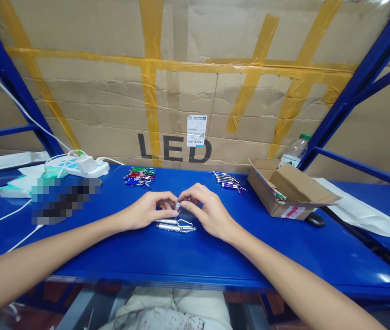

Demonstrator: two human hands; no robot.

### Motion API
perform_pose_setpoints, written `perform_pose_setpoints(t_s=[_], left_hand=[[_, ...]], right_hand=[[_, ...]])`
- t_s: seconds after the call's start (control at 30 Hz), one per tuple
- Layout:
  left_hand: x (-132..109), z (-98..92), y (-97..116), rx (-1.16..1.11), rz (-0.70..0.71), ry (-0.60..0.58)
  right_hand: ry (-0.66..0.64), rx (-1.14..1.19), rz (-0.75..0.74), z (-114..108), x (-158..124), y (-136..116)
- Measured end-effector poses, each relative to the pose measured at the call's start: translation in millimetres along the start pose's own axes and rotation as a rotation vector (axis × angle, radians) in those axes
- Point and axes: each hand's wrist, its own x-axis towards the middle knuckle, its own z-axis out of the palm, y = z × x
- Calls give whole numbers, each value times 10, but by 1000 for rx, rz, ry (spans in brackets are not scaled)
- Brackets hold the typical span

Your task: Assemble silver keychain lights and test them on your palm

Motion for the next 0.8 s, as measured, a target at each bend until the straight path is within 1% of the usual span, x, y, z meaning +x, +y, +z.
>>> perform_pose_setpoints(t_s=[0.1,0.3,0.47,0.63,0.8], left_hand=[[5,9,-13,1,3,-5],[0,15,-21,31,-17,5],[-11,14,6,76,-14,9],[-26,12,41,161,57,39],[-35,-2,52,283,158,92]], right_hand=[[-11,7,-7,1,-8,-14],[-15,105,70,38,-45,9],[-27,87,75,28,-36,6],[-54,45,15,4,-19,-5],[-35,66,22,18,-17,32]])
